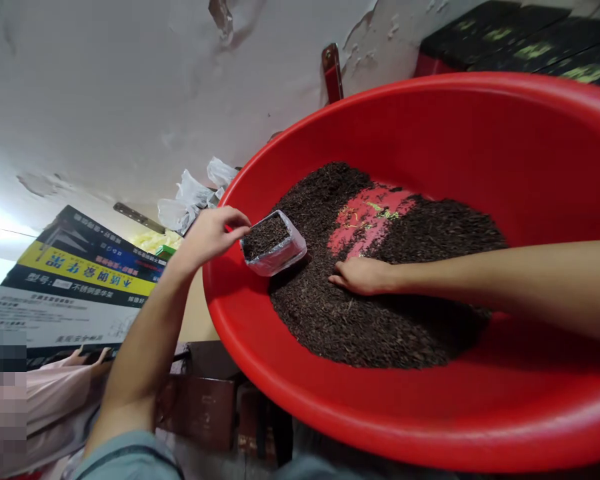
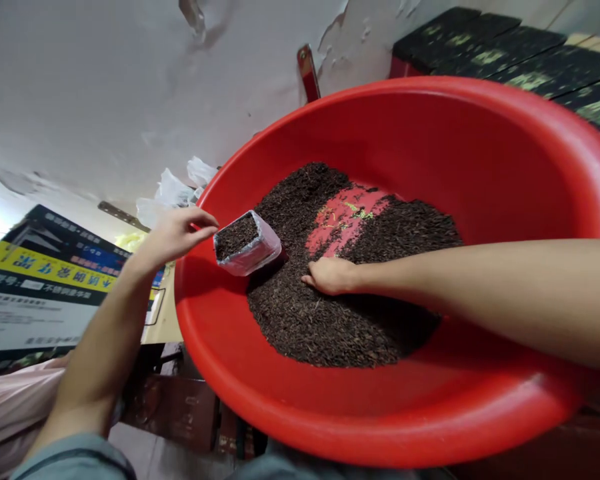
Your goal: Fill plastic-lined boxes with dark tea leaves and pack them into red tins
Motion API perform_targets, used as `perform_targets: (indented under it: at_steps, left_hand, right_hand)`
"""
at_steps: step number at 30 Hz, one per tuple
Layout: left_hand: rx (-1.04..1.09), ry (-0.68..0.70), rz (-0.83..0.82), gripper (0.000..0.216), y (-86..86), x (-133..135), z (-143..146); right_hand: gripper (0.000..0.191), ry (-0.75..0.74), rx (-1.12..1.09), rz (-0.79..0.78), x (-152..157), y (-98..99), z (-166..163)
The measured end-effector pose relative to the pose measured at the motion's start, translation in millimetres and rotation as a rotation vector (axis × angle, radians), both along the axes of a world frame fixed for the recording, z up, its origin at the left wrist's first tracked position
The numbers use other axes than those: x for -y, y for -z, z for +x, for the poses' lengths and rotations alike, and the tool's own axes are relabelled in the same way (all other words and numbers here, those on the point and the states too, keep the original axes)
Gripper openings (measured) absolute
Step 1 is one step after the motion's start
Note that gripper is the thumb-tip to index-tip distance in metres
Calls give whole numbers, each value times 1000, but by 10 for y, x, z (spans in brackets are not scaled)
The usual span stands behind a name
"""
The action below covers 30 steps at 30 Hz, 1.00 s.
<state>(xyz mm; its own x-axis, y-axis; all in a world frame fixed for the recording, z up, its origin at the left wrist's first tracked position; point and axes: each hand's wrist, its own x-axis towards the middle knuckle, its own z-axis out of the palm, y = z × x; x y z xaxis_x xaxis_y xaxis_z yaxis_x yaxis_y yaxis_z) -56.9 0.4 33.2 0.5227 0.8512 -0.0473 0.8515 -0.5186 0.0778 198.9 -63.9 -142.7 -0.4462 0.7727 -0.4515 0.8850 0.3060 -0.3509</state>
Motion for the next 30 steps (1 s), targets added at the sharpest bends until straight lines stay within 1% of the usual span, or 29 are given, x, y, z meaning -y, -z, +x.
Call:
perform_targets:
  at_steps: [2, 3, 4, 6, 8, 11, 12, 14, 16, 17, 19, 22, 24, 27, 28, 30]
  left_hand:
    - [-113, 48, -64, 11, 61, 7, 25]
    - [-144, 63, -65, 11, 90, 2, 31]
    - [-136, 66, -30, 11, 114, -7, 28]
    - [-30, 51, 92, 13, 158, -32, -3]
    - [66, 44, 159, 17, 223, -57, -52]
    - [62, 65, 107, 18, 375, -85, -109]
    - [68, 67, 107, 18, 427, -89, -117]
    - [123, 49, 170, 20, 507, -90, -119]
    - [132, 39, 211, 20, 546, -80, -121]
    - [100, 46, 206, 18, 552, -71, -127]
    - [28, 67, 186, 17, 546, -45, -159]
    - [60, 38, 282, 27, 539, 14, -219]
    - [65, 82, 293, 37, 574, 57, -221]
    - [-56, 284, 151, 61, 706, 91, -136]
    - [-98, 326, 107, 73, 760, 86, -97]
    - [-153, 352, 51, 92, 855, 52, -33]
  right_hand:
    - [53, -12, 16, 3, -20, -46, -15]
    - [53, -13, 21, 13, -39, -82, -24]
    - [53, -7, 21, 31, -66, -129, -33]
    - [51, 28, -4, 95, -140, -275, -44]
    - [50, 98, -70, 171, -237, -505, -52]
    - [48, 220, -235, 314, -407, -965, -121]
    - [48, 249, -291, 364, -468, -1121, -176]
    - [46, 283, -388, 443, -596, -1387, -337]
    - [44, 295, -467, 489, -729, -1553, -546]
    - [44, 296, -502, 502, -795, -1595, -655]
    - [43, 289, -552, 517, -917, -1617, -857]
    - [42, 277, -567, 517, -1065, -1573, -1065]
    - [41, 279, -550, 512, -1141, -1547, -1130]
    - [41, 299, -511, 522, -1225, -1547, -1153]
    - [42, 307, -507, 528, -1242, -1555, -1148]
    - [43, 318, -504, 535, -1255, -1570, -1129]
